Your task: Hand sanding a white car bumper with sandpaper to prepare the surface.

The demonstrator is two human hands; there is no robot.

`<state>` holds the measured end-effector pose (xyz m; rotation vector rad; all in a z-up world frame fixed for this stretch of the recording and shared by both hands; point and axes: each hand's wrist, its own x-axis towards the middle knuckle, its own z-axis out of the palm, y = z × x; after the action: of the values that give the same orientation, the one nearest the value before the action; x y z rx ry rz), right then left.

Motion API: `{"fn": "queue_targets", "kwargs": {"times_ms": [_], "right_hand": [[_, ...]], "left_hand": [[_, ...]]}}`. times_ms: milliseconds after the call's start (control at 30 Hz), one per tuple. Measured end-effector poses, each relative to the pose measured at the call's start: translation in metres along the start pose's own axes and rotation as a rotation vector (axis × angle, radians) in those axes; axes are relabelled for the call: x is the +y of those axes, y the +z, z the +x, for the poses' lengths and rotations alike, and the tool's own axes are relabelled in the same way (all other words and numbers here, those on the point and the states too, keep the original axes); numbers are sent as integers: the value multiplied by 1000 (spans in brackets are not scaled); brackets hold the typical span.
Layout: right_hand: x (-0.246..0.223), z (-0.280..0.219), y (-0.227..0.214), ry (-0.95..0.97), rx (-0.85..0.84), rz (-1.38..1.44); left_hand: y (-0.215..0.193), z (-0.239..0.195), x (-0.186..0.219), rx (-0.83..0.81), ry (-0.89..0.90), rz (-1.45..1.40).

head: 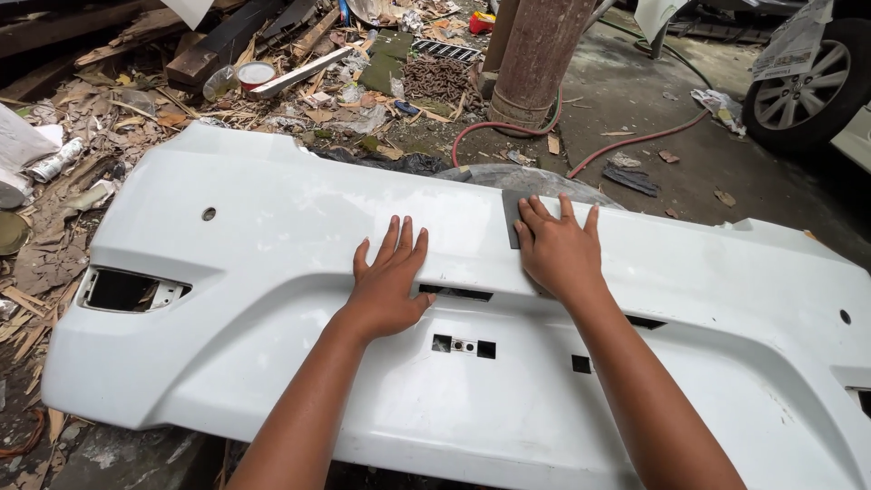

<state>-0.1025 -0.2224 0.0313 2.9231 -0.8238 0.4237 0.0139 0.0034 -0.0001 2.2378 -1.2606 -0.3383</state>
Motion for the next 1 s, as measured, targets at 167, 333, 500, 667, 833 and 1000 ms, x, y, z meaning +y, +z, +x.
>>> {"fn": "queue_targets", "kwargs": {"times_ms": [167, 333, 500, 667, 833, 1000], "right_hand": [[-7, -1, 5, -9, 32, -19], [-62, -43, 11, -266, 67, 0], [-58, -59, 12, -357, 30, 76], [-37, -70, 8, -249, 12, -45], [-76, -75, 50, -420, 101, -147], [-89, -80, 44, -521, 98, -73]], "left_hand": [[2, 1, -1, 3, -2, 12], [-3, 3, -4, -1, 10, -31], [-3, 6, -13, -29, 26, -91], [-3, 6, -12, -40, 22, -79], [0, 3, -15, -48, 39, -84], [-4, 2, -16, -22, 9, -106]]}}
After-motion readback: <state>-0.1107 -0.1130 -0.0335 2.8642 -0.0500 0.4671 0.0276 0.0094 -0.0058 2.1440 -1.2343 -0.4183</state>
